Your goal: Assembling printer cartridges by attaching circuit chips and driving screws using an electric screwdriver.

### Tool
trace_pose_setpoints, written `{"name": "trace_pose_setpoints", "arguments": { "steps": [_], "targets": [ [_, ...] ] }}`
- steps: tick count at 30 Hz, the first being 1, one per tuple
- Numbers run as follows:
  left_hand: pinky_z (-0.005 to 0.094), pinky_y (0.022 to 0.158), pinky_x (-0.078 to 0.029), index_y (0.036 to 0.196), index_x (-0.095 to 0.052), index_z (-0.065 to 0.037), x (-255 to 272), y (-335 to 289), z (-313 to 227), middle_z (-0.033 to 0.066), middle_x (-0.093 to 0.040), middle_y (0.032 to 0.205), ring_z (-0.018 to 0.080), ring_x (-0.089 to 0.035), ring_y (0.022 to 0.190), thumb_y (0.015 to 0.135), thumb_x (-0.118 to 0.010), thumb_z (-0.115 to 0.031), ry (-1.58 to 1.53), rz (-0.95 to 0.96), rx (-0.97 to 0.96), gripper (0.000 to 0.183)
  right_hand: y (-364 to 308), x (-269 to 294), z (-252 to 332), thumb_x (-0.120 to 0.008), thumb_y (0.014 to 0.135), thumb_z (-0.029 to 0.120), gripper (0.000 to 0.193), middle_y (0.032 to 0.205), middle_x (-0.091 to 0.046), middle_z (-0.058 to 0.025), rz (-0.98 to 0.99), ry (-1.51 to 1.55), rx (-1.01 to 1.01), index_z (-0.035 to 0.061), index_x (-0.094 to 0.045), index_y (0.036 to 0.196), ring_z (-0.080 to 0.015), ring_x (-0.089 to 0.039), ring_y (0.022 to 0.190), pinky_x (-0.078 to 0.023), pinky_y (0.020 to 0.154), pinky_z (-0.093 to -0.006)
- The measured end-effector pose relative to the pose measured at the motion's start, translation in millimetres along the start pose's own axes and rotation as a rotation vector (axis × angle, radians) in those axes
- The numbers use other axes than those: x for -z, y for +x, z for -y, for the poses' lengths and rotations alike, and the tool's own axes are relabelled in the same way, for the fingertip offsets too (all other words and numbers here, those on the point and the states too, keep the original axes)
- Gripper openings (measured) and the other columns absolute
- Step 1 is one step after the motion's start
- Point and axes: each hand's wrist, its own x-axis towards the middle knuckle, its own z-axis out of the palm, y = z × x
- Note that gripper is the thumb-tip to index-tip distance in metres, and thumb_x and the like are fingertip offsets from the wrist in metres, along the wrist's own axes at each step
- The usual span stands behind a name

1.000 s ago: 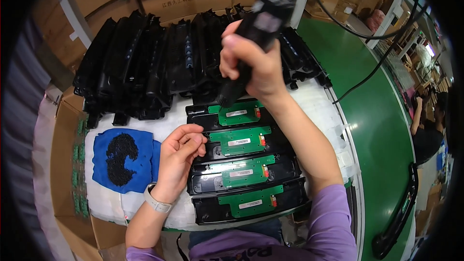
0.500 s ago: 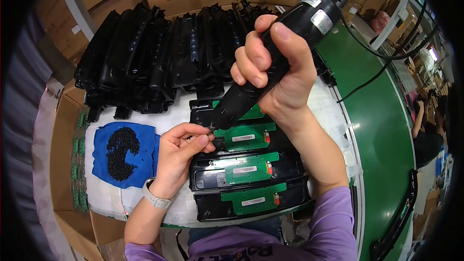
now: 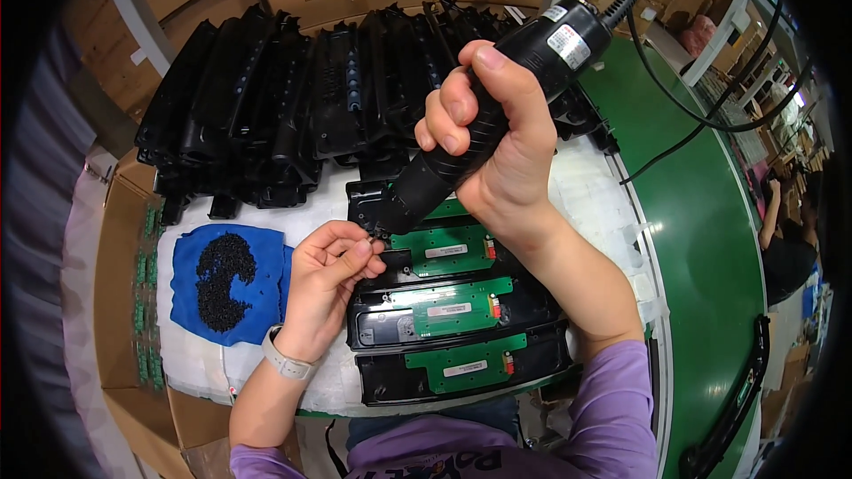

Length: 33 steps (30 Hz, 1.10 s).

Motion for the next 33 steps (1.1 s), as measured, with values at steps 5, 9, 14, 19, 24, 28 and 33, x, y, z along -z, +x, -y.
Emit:
{"name": "trace_pose_setpoints", "arguments": {
  "steps": [5,9,14,19,24,28,33],
  "targets": [
    [0.0237,0.067,-0.052,0.098,-0.059,-0.003,0.0,2.6,2.8,0.0107,-0.067,0.087,0.0142,-0.064,0.071,0.086,-0.061,-0.003,-0.038,0.008,0.013,0.012,-3.0,0.1,-0.3,-0.050,0.090,0.025,0.016,0.058,-0.046,-0.0001,0.033,-0.007,0.042,0.0100,-0.055,0.093,-0.0118,-0.043,0.046,-0.040,0.054,-0.0307],
    [0.0244,0.074,-0.051,0.101,-0.056,-0.001,-2.3,2.3,2.3,0.0120,-0.066,0.094,0.0150,-0.064,0.080,0.089,-0.059,-0.009,0.048,0.070,0.034,0.015,3.6,5.4,2.3,-0.049,0.090,0.025,0.016,0.058,-0.046,-0.0004,0.082,-0.011,-0.012,0.0099,-0.055,0.093,-0.0120,-0.043,0.046,-0.040,0.053,-0.0309],
    [0.0270,0.088,-0.047,0.108,-0.049,0.001,-2.9,9.8,2.4,0.0173,-0.059,0.112,0.0193,-0.060,0.101,0.097,-0.043,-0.013,0.159,-0.057,-0.056,0.019,21.6,23.1,4.8,-0.058,0.084,0.018,0.015,0.056,-0.048,-0.0019,0.216,-0.447,0.123,0.0034,-0.055,0.085,-0.0110,-0.044,0.042,-0.039,0.046,-0.0276],
    [0.0283,0.090,-0.047,0.108,-0.044,0.002,-5.3,11.2,2.0,0.0219,-0.056,0.115,0.0238,-0.059,0.107,0.098,-0.033,-0.008,0.138,-0.083,-0.060,0.018,26.3,31.6,-9.8,-0.066,0.079,0.011,0.015,0.053,-0.051,-0.0040,0.181,-0.609,0.136,-0.0001,-0.056,0.079,-0.0110,-0.048,0.042,-0.037,0.041,-0.0229],
    [0.0269,0.075,-0.053,0.105,-0.044,-0.001,-2.4,12.3,2.5,0.0226,-0.062,0.100,0.0252,-0.066,0.089,0.100,-0.036,-0.014,0.171,-0.045,0.004,0.017,27.5,33.9,-13.6,-0.067,0.078,0.012,0.016,0.054,-0.052,-0.0038,0.193,-0.615,0.146,-0.0001,-0.056,0.080,-0.0108,-0.049,0.042,-0.037,0.040,-0.0229],
    [0.0260,0.063,-0.053,0.103,-0.045,-0.002,1.2,10.7,3.4,0.0173,-0.064,0.086,0.0210,-0.066,0.070,0.100,-0.039,-0.018,0.162,-0.020,0.034,0.018,29.6,32.5,-16.1,-0.067,0.078,0.012,0.016,0.053,-0.052,-0.0033,0.189,-0.613,0.139,0.0006,-0.056,0.078,-0.0105,-0.049,0.042,-0.037,0.041,-0.0229],
    [0.0191,0.039,-0.032,0.098,-0.049,-0.003,-9.9,7.9,-3.7,0.0051,-0.054,0.061,0.0078,-0.042,0.041,0.100,-0.038,-0.021,0.174,0.010,0.083,0.021,38.1,34.0,-22.3,-0.067,0.078,0.014,0.019,0.051,-0.052,-0.0026,0.182,-0.645,0.093,0.0033,-0.055,0.069,-0.0098,-0.048,0.042,-0.036,0.042,-0.0228]
  ]
}}
